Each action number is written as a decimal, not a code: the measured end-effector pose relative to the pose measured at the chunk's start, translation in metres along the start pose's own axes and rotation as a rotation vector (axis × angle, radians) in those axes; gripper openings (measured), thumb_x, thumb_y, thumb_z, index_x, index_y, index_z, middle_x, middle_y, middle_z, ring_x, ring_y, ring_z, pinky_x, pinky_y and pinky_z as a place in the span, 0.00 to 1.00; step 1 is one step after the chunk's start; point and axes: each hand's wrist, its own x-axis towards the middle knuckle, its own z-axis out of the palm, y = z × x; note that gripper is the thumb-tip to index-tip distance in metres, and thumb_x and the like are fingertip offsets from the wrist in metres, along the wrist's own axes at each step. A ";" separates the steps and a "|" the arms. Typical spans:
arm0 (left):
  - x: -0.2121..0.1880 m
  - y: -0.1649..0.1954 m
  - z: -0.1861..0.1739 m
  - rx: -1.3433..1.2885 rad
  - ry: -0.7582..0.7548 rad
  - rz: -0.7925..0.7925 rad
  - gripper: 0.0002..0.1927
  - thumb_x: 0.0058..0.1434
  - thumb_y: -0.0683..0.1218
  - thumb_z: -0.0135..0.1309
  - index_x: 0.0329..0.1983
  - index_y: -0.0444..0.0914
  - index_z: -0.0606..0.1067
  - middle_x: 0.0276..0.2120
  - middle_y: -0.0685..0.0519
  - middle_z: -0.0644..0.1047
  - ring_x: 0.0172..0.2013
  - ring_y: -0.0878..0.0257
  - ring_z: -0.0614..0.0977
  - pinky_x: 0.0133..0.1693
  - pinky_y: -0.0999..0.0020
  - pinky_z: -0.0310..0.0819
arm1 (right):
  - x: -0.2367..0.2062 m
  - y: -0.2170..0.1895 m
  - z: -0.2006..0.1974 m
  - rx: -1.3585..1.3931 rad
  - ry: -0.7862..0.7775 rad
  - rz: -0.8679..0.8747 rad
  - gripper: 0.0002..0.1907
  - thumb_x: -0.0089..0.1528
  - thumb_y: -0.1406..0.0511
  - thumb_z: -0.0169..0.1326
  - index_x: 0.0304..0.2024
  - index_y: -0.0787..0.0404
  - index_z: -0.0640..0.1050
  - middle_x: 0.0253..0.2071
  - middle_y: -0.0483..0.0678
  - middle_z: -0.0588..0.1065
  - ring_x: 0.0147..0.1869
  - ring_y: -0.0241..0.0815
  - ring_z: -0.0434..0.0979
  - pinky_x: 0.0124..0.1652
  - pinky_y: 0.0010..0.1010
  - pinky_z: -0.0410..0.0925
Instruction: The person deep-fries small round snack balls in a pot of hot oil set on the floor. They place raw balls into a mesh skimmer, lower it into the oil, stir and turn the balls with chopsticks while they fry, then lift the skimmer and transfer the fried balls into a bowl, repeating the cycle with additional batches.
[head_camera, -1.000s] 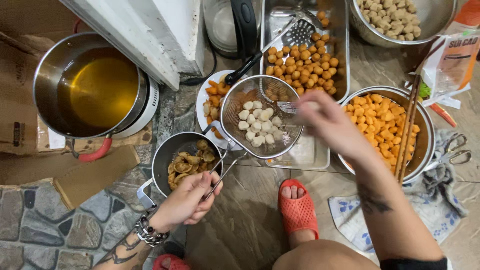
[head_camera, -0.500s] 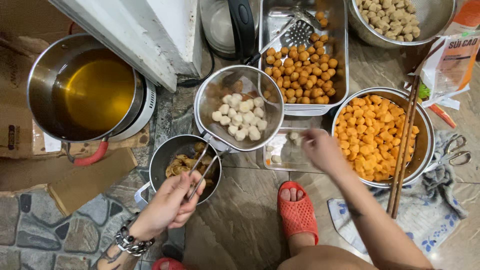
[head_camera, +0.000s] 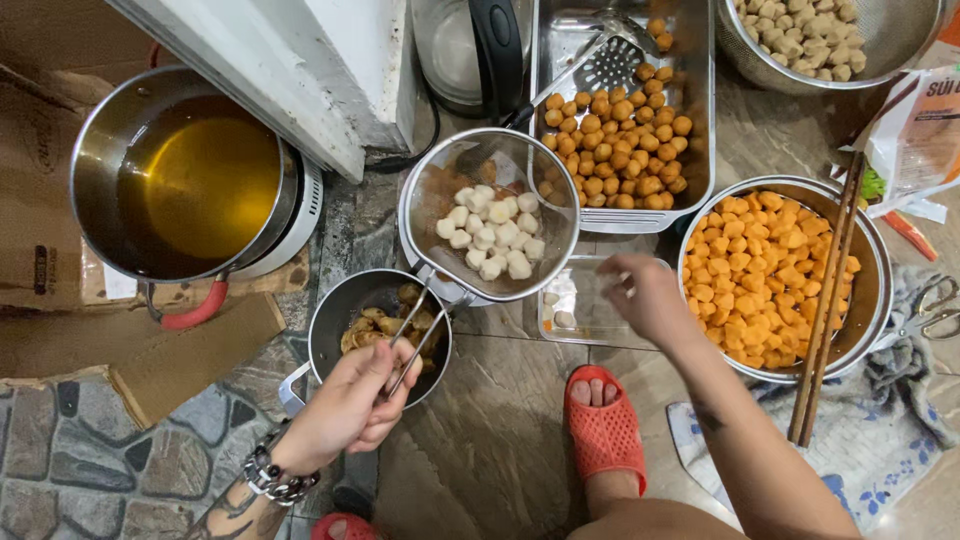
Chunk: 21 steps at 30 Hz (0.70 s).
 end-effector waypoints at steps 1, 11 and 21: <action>0.003 0.000 0.000 0.009 -0.008 -0.011 0.28 0.71 0.65 0.31 0.39 0.36 0.66 0.14 0.60 0.58 0.10 0.73 0.54 0.11 0.75 0.45 | -0.001 -0.005 -0.011 -0.028 0.028 0.063 0.15 0.54 0.70 0.64 0.45 0.58 0.82 0.41 0.54 0.80 0.38 0.46 0.82 0.41 0.36 0.75; 0.024 0.010 0.008 0.110 -0.099 -0.048 0.30 0.70 0.67 0.31 0.40 0.36 0.67 0.14 0.60 0.59 0.10 0.74 0.55 0.11 0.76 0.46 | 0.012 -0.092 -0.068 -0.173 0.322 -0.573 0.19 0.58 0.70 0.62 0.52 0.63 0.79 0.49 0.55 0.80 0.52 0.50 0.79 0.47 0.37 0.74; 0.002 0.018 -0.004 0.034 -0.007 0.013 0.31 0.69 0.67 0.31 0.40 0.35 0.67 0.13 0.61 0.58 0.10 0.73 0.55 0.11 0.75 0.45 | -0.006 0.015 0.009 0.234 0.017 0.090 0.09 0.62 0.71 0.58 0.46 0.62 0.81 0.38 0.48 0.81 0.38 0.35 0.83 0.39 0.28 0.77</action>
